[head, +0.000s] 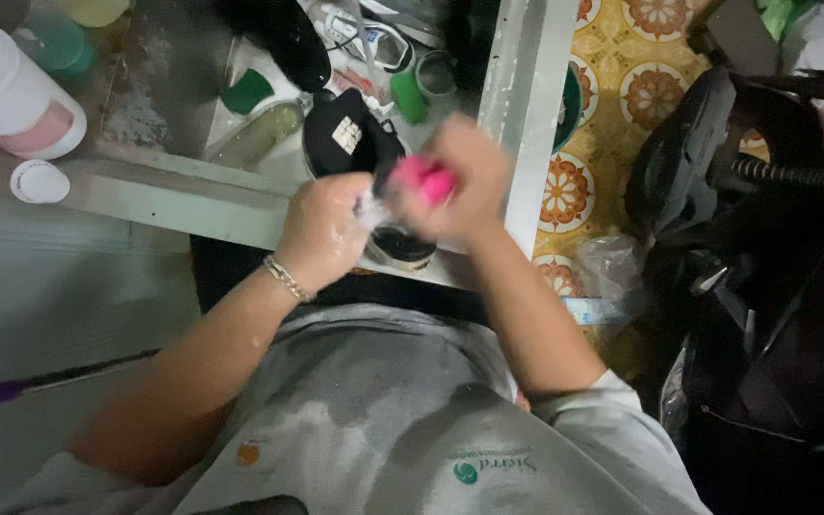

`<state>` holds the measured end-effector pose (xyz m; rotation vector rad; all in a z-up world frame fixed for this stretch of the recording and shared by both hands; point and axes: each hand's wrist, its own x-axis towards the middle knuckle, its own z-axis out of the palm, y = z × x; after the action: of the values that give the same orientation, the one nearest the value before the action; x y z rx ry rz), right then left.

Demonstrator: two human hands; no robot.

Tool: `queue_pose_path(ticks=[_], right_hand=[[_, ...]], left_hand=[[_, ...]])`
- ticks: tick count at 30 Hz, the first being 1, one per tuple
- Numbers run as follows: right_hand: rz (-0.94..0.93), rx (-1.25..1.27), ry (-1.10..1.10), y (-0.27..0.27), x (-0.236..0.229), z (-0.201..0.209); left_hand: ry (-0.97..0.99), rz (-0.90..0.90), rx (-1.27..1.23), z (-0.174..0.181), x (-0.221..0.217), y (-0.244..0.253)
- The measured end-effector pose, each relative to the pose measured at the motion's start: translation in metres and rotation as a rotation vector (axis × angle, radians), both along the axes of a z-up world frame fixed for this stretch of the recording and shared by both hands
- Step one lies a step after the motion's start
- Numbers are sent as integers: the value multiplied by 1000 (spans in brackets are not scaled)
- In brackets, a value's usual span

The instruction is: The person scrubs the exterior and sole of a black sneaker with a pink brush and soapy water in a sink, then rinses the sneaker under a faucet.

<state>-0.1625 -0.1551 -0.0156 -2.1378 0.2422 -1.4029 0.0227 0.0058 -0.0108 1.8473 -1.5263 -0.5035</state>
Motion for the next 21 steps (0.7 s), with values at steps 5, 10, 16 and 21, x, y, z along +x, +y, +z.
queue_pose_path(ticks=[5,10,16,21], right_hand=[[-398,252,-172,-100,-27,-81],[-372,394,-336,-90,15,-73],[-431,637,-391,-105,33,-92],[-507,729,-334,-107,39,-88]], left_hand=[[306,133,-78,54,28,-24],[421,200,-143,30,63,-74],[668,294,-145,-54,99,-141],[854,365,-166,-99,120,-193]])
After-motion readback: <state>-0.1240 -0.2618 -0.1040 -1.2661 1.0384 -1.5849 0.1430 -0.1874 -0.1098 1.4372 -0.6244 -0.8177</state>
